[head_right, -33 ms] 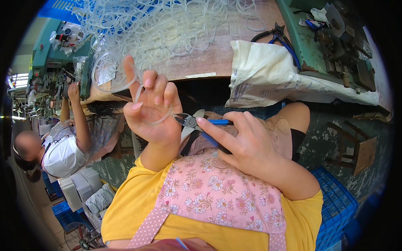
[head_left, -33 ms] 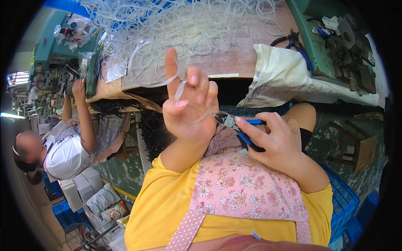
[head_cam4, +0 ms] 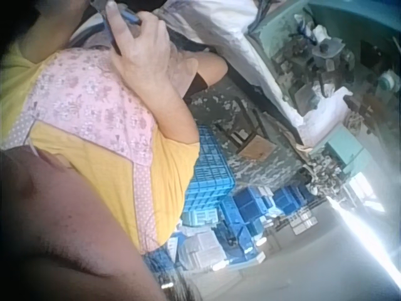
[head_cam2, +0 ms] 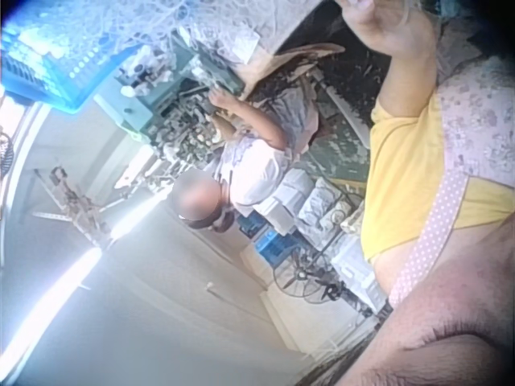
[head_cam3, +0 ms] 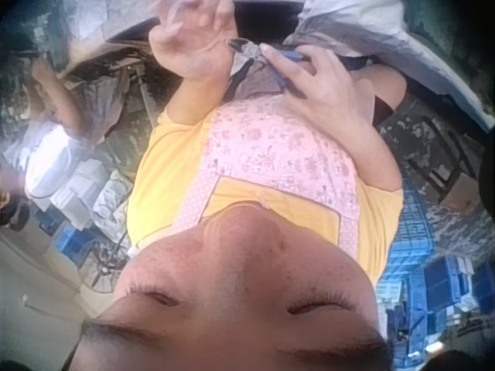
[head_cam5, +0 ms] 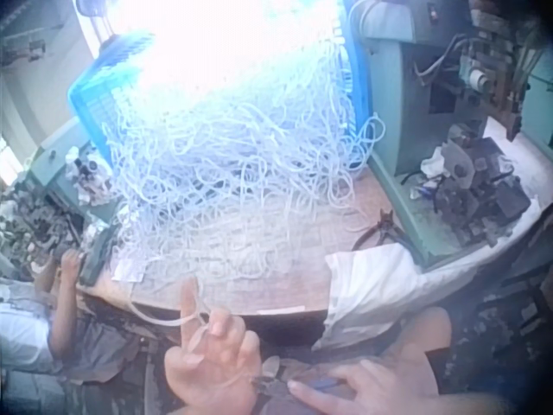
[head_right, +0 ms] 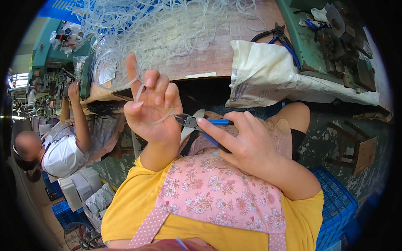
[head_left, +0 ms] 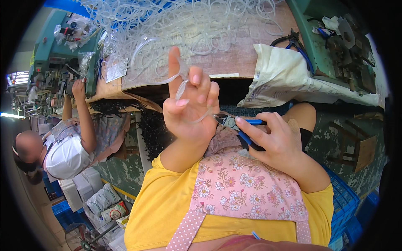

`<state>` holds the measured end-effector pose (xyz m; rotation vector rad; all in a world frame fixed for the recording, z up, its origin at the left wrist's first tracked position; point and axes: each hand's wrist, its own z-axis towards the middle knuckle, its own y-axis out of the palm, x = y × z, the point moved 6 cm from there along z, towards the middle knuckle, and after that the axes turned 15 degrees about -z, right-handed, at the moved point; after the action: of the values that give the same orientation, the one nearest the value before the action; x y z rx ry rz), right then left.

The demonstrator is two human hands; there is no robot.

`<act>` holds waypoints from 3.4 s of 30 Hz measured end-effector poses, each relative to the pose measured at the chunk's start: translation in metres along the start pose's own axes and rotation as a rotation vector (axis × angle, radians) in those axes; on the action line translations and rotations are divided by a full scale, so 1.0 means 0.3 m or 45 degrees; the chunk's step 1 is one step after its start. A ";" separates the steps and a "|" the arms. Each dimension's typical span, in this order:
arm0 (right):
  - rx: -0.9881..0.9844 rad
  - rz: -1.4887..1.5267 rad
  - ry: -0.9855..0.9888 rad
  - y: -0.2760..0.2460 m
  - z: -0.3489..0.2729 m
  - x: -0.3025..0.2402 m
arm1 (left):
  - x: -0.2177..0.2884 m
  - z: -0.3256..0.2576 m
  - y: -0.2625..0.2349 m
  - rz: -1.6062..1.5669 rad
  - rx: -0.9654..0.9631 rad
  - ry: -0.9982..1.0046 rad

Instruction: The person uses pliers to cut short lengths of clear plastic tubing from a large pile on the table. They repeatedly pick up a length, cut it, and drop the pieces into a white bin below.

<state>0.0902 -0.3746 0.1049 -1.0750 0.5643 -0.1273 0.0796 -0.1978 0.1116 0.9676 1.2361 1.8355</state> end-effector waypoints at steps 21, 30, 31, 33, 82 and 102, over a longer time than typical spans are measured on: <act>-0.010 -0.205 -0.137 -0.006 -0.018 0.014 | -0.083 0.017 -0.096 -0.123 0.253 -0.582; 0.063 0.294 0.022 -0.038 -0.045 0.054 | 0.016 0.209 -0.109 2.336 -0.407 0.016; 0.040 0.319 0.013 -0.021 -0.042 0.045 | 0.023 0.299 -0.107 2.400 -0.391 0.231; 0.005 0.371 -0.018 0.007 -0.039 0.027 | 0.012 0.485 -0.133 2.601 -0.312 0.538; 0.030 0.053 0.026 -0.007 -0.003 -0.008 | -0.010 0.012 -0.019 -0.017 0.095 -0.017; 0.132 0.023 0.042 -0.047 -0.005 -0.007 | -0.022 0.020 -0.037 -0.171 0.091 -0.069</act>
<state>0.0899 -0.3817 0.1172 -0.9687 0.5907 -0.1567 0.0896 -0.1977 0.1016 0.9435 1.3083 1.6612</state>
